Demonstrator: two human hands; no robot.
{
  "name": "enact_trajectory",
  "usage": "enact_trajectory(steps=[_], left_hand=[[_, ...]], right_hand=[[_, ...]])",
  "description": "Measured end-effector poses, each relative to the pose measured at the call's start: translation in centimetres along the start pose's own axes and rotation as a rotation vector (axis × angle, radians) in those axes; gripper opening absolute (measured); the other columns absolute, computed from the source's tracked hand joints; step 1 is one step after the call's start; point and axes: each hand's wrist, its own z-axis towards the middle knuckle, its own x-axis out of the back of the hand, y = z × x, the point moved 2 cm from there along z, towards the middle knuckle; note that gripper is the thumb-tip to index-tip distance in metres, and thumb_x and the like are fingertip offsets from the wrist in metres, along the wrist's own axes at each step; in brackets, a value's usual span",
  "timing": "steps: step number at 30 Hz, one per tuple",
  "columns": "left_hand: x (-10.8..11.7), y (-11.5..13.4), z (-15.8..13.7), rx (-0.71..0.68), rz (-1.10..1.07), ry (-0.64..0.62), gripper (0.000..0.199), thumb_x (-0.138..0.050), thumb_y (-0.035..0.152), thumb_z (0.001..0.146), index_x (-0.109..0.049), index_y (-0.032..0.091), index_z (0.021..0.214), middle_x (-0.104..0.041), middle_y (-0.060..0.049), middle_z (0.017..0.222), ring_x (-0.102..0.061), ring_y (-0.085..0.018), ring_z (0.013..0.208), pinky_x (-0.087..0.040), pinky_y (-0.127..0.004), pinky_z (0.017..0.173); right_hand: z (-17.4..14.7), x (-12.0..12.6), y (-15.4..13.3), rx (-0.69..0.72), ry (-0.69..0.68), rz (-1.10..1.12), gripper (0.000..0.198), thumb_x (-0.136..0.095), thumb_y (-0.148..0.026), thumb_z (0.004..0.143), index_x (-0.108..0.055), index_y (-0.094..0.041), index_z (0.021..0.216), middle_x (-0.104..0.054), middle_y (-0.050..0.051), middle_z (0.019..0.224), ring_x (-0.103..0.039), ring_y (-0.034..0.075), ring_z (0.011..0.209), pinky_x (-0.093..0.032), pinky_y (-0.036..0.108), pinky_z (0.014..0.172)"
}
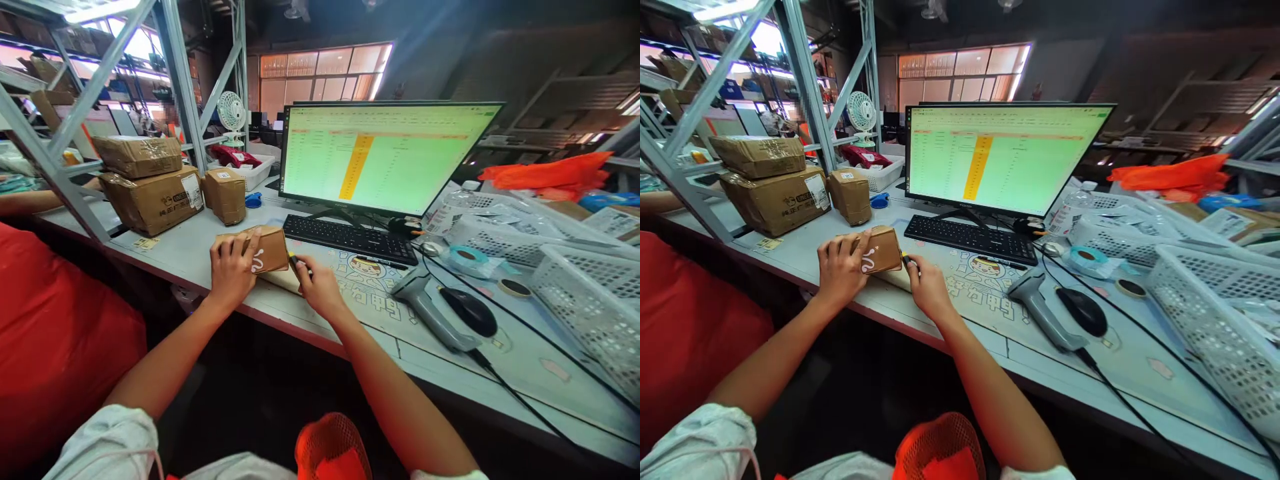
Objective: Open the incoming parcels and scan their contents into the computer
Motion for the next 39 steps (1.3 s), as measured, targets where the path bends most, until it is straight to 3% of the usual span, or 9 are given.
enact_trajectory(steps=[8,14,19,22,24,28,32,35,39], left_hand=[[-0.4,0.2,-0.2,0.003,-0.011,0.009,0.076,-0.062,0.016,0.086,-0.041,0.023,0.159,-0.059,-0.015,0.138,-0.047,-0.036,0.125,-0.032,-0.051,0.108],[-0.7,0.4,-0.9,0.015,-0.028,0.024,0.077,-0.062,0.014,0.084,-0.043,0.024,0.157,-0.060,-0.012,0.137,-0.049,-0.034,0.121,-0.034,-0.050,0.108],[-0.3,0.6,-0.9,0.058,-0.082,0.063,0.077,-0.063,0.010,0.081,-0.048,0.026,0.154,-0.062,-0.011,0.135,-0.051,-0.033,0.119,-0.035,-0.050,0.107],[0.4,-0.8,-0.6,0.151,-0.160,0.132,0.075,-0.066,0.011,0.080,-0.051,0.027,0.152,-0.063,-0.012,0.133,-0.052,-0.034,0.120,-0.035,-0.051,0.108],[0.5,-3.2,-0.7,0.322,-0.263,0.235,0.074,-0.074,0.021,0.078,-0.053,0.025,0.149,-0.062,-0.014,0.133,-0.053,-0.037,0.122,-0.035,-0.054,0.110],[-2.2,-9.0,-2.3,0.636,-0.872,0.363,0.091,-0.087,0.045,0.067,-0.050,0.022,0.147,-0.059,-0.015,0.139,-0.054,-0.037,0.128,-0.042,-0.051,0.110],[-7.2,-11.5,-4.7,0.696,-1.517,0.206,0.089,-0.085,0.054,0.069,-0.050,0.021,0.143,-0.064,-0.012,0.133,-0.062,-0.032,0.122,-0.051,-0.045,0.104],[-9.5,-11.4,-5.4,0.647,-1.570,0.088,0.090,-0.087,0.051,0.069,-0.049,0.020,0.144,-0.063,-0.013,0.136,-0.061,-0.033,0.125,-0.051,-0.047,0.107],[-10.5,-10.5,-4.5,0.449,-1.557,-0.203,0.094,-0.094,0.043,0.060,-0.052,0.018,0.140,-0.060,-0.016,0.142,-0.057,-0.036,0.132,-0.046,-0.051,0.114]], right_hand=[[-0.4,1.6,-2.9,0.100,0.061,-0.044,0.046,-0.040,-0.039,0.104,-0.066,-0.015,0.134,-0.075,0.011,0.098,-0.071,0.020,0.074,-0.055,0.034,0.077],[-1.1,0.1,-3.3,0.082,0.077,-0.203,0.046,-0.034,-0.032,0.105,-0.065,-0.012,0.133,-0.073,0.016,0.121,-0.070,0.029,0.106,-0.053,0.041,0.093],[-3.3,-0.2,-3.0,0.028,0.020,-0.328,0.046,-0.032,-0.030,0.104,-0.067,-0.013,0.128,-0.074,0.016,0.118,-0.071,0.029,0.104,-0.052,0.040,0.090],[-4.1,2.4,-3.0,0.017,-0.056,-0.320,0.047,-0.033,-0.036,0.103,-0.070,-0.016,0.124,-0.077,0.014,0.102,-0.073,0.028,0.092,-0.054,0.038,0.082],[-4.1,5.3,-2.8,-0.014,-0.066,-0.286,0.050,-0.036,-0.045,0.102,-0.069,-0.017,0.128,-0.075,0.010,0.085,-0.072,0.025,0.073,-0.054,0.036,0.072],[-2.3,10.8,-1.1,-0.204,-0.080,-0.084,0.066,-0.057,-0.062,0.089,-0.057,-0.018,0.138,-0.067,0.003,0.075,-0.064,0.020,0.051,-0.051,0.032,0.051],[1.1,12.5,0.9,-0.224,-0.120,0.156,0.073,-0.071,-0.065,0.077,-0.056,-0.017,0.129,-0.069,0.005,0.084,-0.067,0.019,0.062,-0.053,0.030,0.053],[3.7,11.2,1.6,-0.208,-0.156,0.151,0.060,-0.068,-0.061,0.080,-0.060,-0.016,0.117,-0.068,0.005,0.076,-0.066,0.018,0.065,-0.054,0.028,0.056],[6.7,7.9,1.6,-0.210,-0.183,-0.099,0.036,-0.052,-0.051,0.094,-0.065,-0.017,0.096,-0.060,0.000,0.061,-0.056,0.013,0.050,-0.043,0.022,0.044]])
